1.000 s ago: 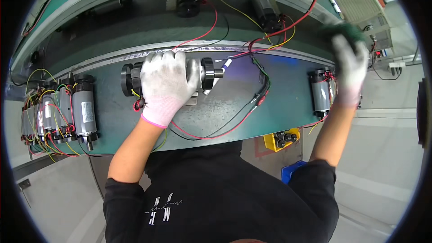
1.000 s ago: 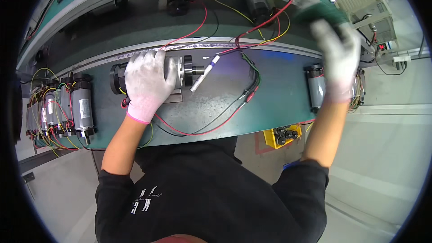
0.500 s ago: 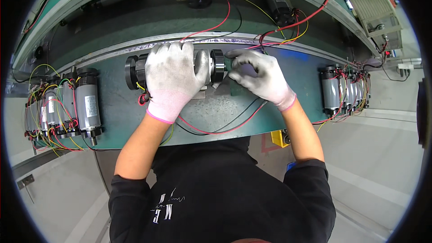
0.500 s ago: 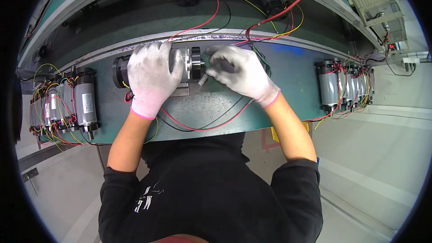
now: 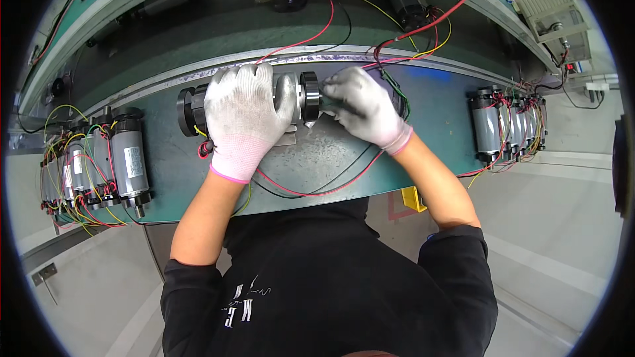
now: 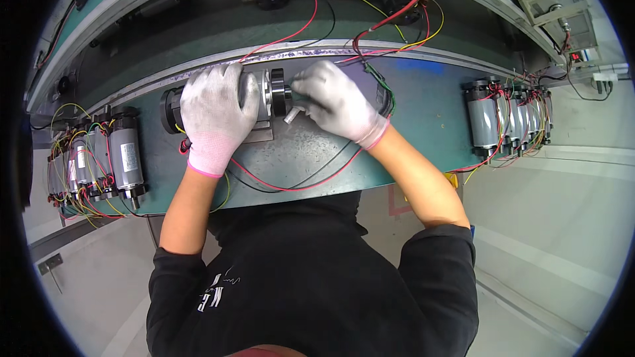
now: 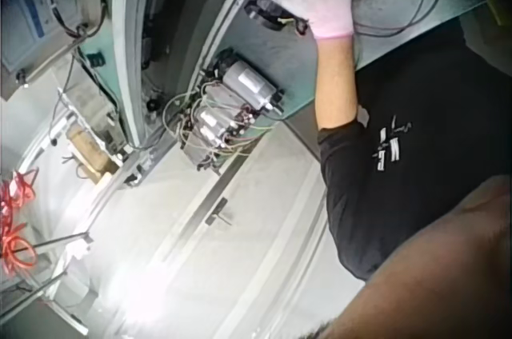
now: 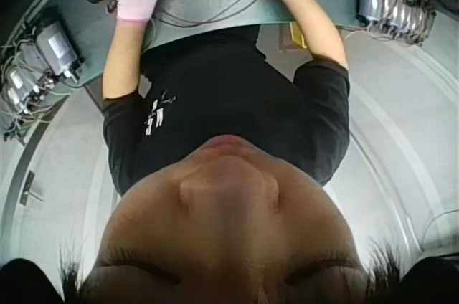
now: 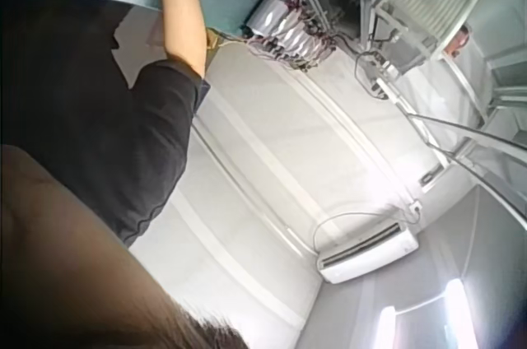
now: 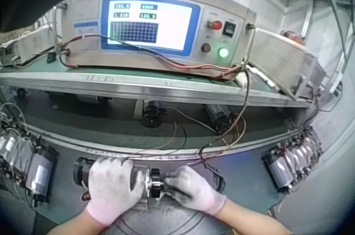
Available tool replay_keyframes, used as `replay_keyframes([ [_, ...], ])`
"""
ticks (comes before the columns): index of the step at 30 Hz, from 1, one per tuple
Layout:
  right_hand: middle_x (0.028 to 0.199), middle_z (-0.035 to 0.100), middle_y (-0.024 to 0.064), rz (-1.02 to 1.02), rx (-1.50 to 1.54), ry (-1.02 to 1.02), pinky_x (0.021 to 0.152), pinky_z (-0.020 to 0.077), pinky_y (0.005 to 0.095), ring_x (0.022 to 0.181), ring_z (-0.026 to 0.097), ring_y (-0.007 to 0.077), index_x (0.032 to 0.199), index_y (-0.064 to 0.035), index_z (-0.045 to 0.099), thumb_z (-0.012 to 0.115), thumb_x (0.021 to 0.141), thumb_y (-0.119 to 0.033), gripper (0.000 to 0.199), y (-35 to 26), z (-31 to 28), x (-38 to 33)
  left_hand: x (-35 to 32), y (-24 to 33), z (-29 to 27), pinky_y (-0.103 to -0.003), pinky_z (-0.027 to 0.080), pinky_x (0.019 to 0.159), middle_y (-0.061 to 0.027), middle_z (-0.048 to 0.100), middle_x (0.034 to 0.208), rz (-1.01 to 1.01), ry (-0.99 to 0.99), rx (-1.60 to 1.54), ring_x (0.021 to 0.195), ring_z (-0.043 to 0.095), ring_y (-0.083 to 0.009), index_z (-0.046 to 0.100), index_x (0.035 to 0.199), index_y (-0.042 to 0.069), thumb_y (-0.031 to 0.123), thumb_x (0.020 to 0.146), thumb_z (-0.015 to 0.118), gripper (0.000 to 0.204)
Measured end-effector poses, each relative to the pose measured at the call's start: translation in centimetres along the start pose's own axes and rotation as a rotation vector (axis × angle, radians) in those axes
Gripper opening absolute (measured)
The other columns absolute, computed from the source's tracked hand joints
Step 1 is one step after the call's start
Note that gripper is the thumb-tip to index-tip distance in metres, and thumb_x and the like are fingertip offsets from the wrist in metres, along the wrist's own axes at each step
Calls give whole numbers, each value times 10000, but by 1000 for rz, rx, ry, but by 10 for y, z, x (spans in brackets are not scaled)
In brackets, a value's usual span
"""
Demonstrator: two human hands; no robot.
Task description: Testing electric motors by connecting power cables, mounting them on a test stand, and marking them after verification.
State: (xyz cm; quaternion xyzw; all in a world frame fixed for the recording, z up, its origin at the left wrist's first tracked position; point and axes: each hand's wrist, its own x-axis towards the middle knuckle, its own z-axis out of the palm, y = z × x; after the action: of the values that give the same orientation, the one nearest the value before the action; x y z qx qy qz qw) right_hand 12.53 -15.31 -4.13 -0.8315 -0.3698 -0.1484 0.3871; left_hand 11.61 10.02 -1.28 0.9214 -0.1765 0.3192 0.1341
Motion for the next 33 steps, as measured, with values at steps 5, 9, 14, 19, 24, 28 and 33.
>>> replay_keyframes([
  [5,1167,749,144,-236,-221,-177,931,591,453,1013,731,332,1223,-25,706,849,782,9,465,-34,-58,25,-2,-3,1,-472,550,808,-149,690,810,-23,-30,15,792,698,-339,729,889,55,346,900,743,291],
  [9,1242,767,116,-23,-445,554,1013,578,353,1102,731,219,1330,-6,711,792,939,9,400,-13,-179,60,3,4,-11,-477,548,832,-162,706,852,-72,-130,49,834,710,-342,734,905,52,366,922,722,315],
  [14,988,786,235,162,-595,652,849,600,470,915,768,411,1182,-23,771,786,956,-261,328,67,-267,127,-3,5,-12,-477,545,867,-170,716,880,-73,-141,85,868,716,-345,734,924,50,377,935,707,329],
  [19,1099,807,159,227,-738,520,925,589,359,996,764,236,1284,-27,764,802,975,-232,373,118,-335,130,3,8,-7,-478,542,896,-170,713,884,-54,-119,49,883,712,-345,735,952,49,373,939,700,326],
  [24,1132,836,106,372,-858,355,949,571,293,1020,771,128,1230,-32,802,777,1020,-272,320,84,-325,114,1,6,-13,-479,542,896,-164,708,876,-86,-130,57,872,710,-341,736,957,50,376,944,696,329],
  [28,1110,834,106,256,-769,555,920,579,299,986,770,140,1223,-23,805,790,1003,-210,289,81,-317,107,5,5,-3,-473,542,888,-154,704,855,-38,-89,27,846,709,-332,730,931,53,382,947,696,331],
  [33,1021,791,140,68,-413,266,826,578,311,861,745,229,1041,-8,781,791,906,-54,143,-66,-155,61,-6,0,-11,-464,543,861,-138,699,819,-120,-154,85,813,708,-315,717,880,59,389,952,696,339],
])
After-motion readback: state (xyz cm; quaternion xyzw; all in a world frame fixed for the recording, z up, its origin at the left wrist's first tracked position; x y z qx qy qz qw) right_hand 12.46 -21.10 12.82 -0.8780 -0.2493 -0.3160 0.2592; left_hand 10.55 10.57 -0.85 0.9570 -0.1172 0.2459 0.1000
